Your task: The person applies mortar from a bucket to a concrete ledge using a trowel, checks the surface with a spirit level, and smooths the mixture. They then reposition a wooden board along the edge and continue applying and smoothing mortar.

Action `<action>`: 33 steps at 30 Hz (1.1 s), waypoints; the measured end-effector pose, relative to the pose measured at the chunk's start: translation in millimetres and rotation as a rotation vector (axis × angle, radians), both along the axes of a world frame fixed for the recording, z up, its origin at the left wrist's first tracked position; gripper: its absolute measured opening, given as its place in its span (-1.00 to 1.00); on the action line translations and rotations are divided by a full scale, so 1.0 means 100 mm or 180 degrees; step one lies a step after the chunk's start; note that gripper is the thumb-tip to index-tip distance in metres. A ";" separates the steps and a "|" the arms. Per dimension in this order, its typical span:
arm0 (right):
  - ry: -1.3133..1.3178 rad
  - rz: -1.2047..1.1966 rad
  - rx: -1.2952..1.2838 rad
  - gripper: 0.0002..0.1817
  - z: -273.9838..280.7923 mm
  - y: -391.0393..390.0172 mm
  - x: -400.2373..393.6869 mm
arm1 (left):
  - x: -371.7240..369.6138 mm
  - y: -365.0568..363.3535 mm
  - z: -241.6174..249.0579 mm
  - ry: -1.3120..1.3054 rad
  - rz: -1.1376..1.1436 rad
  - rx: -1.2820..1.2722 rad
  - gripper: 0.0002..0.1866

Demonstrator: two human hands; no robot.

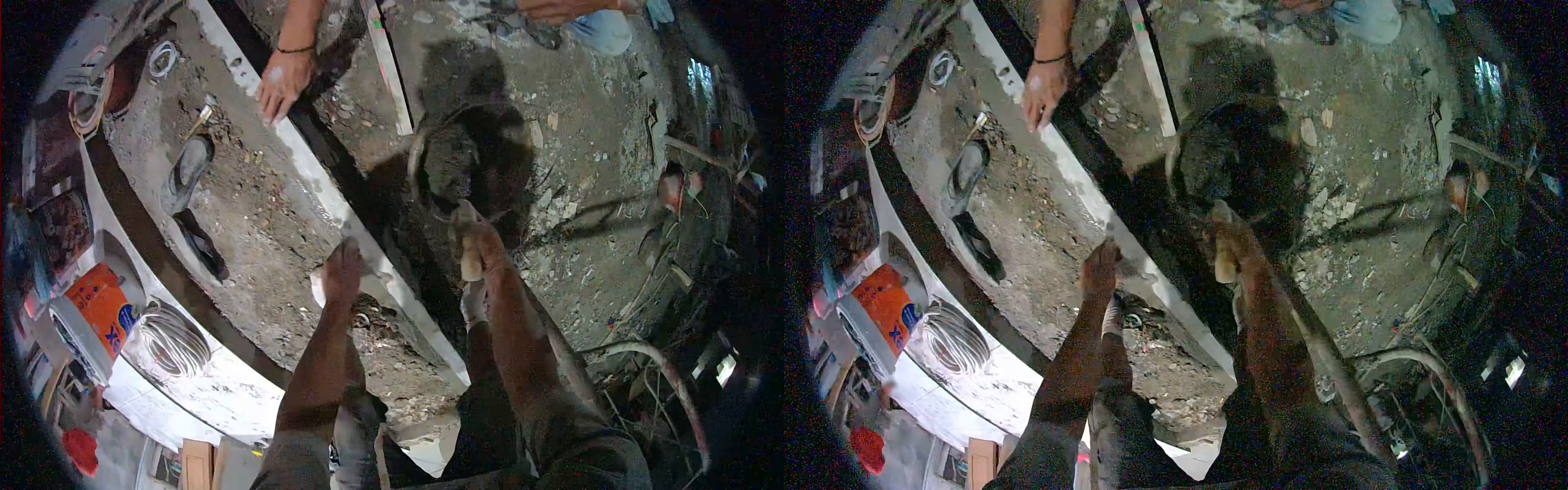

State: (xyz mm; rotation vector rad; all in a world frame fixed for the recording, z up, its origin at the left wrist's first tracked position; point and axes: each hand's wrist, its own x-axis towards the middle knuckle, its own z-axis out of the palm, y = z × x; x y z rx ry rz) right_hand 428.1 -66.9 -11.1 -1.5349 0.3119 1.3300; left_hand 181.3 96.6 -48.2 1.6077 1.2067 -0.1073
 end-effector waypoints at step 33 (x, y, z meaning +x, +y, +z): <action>-0.1279 0.1778 -0.1675 -0.37 0.08 -2.57 -2.29 | -0.65 -1.02 -0.42 -0.1249 -0.1036 -0.0260 -0.28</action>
